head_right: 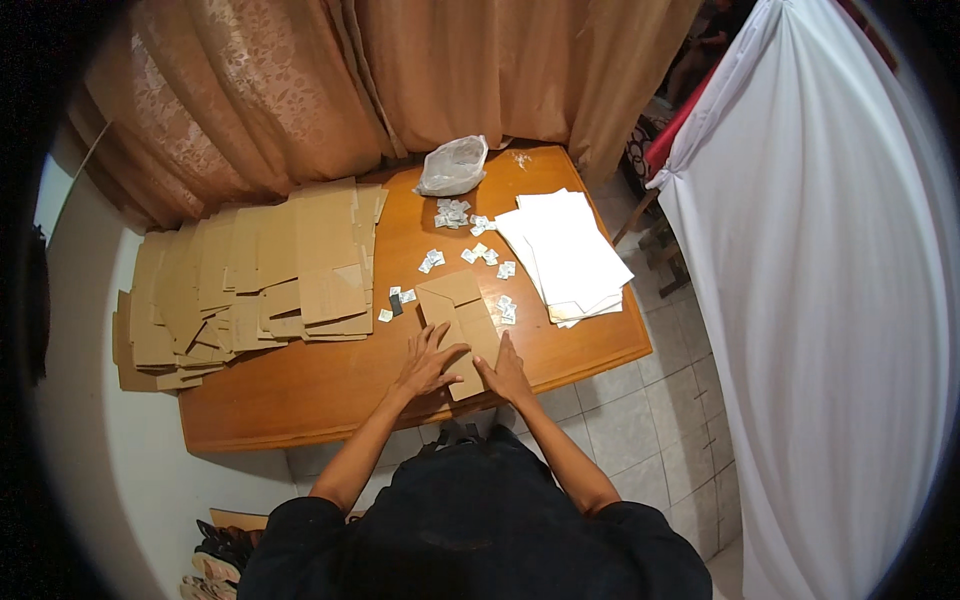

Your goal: The recorder folds a cardboard shoe box and places it on a shelf.

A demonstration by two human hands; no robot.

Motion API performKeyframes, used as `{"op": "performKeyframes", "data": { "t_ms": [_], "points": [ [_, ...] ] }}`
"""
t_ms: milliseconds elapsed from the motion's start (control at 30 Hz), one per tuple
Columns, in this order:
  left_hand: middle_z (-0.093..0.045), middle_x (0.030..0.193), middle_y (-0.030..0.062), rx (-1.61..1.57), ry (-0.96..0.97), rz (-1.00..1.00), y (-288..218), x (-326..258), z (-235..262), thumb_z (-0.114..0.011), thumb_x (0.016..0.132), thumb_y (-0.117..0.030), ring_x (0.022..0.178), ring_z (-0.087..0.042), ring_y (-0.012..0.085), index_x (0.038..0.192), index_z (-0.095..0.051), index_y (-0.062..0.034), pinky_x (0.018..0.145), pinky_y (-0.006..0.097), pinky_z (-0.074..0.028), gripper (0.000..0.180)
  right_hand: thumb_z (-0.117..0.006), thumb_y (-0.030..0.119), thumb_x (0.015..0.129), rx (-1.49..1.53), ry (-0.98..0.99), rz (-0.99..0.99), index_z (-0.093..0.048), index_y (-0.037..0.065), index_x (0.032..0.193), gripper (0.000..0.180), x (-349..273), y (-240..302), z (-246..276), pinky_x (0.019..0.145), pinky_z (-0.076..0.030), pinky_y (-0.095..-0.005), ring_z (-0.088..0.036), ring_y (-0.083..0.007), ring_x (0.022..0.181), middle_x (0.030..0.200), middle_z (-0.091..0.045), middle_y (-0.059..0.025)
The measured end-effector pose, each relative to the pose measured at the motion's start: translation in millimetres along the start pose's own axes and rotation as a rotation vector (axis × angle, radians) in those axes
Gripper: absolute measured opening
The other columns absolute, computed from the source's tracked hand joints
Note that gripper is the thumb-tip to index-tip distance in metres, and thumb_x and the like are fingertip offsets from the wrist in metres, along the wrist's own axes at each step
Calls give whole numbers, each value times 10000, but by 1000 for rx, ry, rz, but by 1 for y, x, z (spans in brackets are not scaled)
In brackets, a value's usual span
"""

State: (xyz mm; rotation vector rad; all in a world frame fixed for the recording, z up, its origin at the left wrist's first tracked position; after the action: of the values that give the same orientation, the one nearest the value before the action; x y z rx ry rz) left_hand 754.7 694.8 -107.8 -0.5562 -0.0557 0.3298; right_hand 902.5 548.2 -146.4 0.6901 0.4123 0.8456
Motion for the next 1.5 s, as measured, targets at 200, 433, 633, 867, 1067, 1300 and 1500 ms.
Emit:
{"op": "performKeyframes", "data": {
  "t_ms": [200,433,633,867,1067,1300,1500],
  "points": [
    [-345,1554,172,-164,-213,100,32,55,33,-748,853,-375,1437,-296,391,1438,-489,-206,1107,643,-295,661,-615,668,876,238,-114,-514,-204,-83,1532,1078,-35,-24,19,1071,-413,-526,-503,-490,1261,1434,-418,-383],
    [-277,1636,137,-47,93,356,56,131,50,-581,855,-696,1513,-224,361,1602,-187,-134,1171,651,-197,1014,-532,776,867,1058,390,-1041,-318,90,1536,982,-57,-34,-6,834,-547,-598,-636,-452,1080,1421,-453,-307],
    [-388,1557,182,-135,4,364,56,112,52,-581,861,-691,1419,-384,394,1561,-300,-73,1135,633,-269,976,-491,646,975,1114,343,-812,-439,69,1447,748,-46,-21,-10,835,-591,-486,-663,-376,1054,1418,-491,-241],
    [-563,1262,219,-200,-356,398,39,66,110,-619,857,-690,1217,-529,393,1286,-546,-7,1013,518,-417,810,-511,534,1014,879,256,-726,-469,80,1365,574,-25,9,41,661,-593,-364,-665,-224,864,1155,-601,-129],
    [-570,1014,204,-298,-659,432,3,23,165,-717,853,-586,968,-580,380,1030,-548,26,863,462,-477,659,-594,419,1011,705,-21,-423,-376,87,1482,616,-3,38,84,782,-583,-388,-648,-259,993,1212,-585,-155],
    [-668,1061,197,-532,-787,333,7,-28,167,-800,845,-346,1012,-643,293,1175,-567,36,912,414,-503,557,-728,263,935,620,-107,15,-324,38,1534,757,20,62,117,928,-541,-378,-617,-261,1161,1322,-588,-198],
    [-667,1194,213,-651,-695,322,28,-65,108,-809,838,-189,1086,-662,251,1356,-507,34,905,365,-541,640,-808,177,841,513,-84,178,-432,24,1460,740,22,50,107,1006,-518,-402,-603,-300,1192,1366,-550,-192]
  ]
}}
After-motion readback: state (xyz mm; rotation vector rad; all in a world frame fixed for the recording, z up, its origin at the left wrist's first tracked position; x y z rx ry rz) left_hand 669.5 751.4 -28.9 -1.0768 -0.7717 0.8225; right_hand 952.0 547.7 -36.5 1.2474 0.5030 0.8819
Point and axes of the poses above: each hand's wrist, its own x-axis towards the middle knuckle, its own z-axis out of the back of the hand, y = z × x, the point moved 3 cm from there along x, towards the middle knuckle
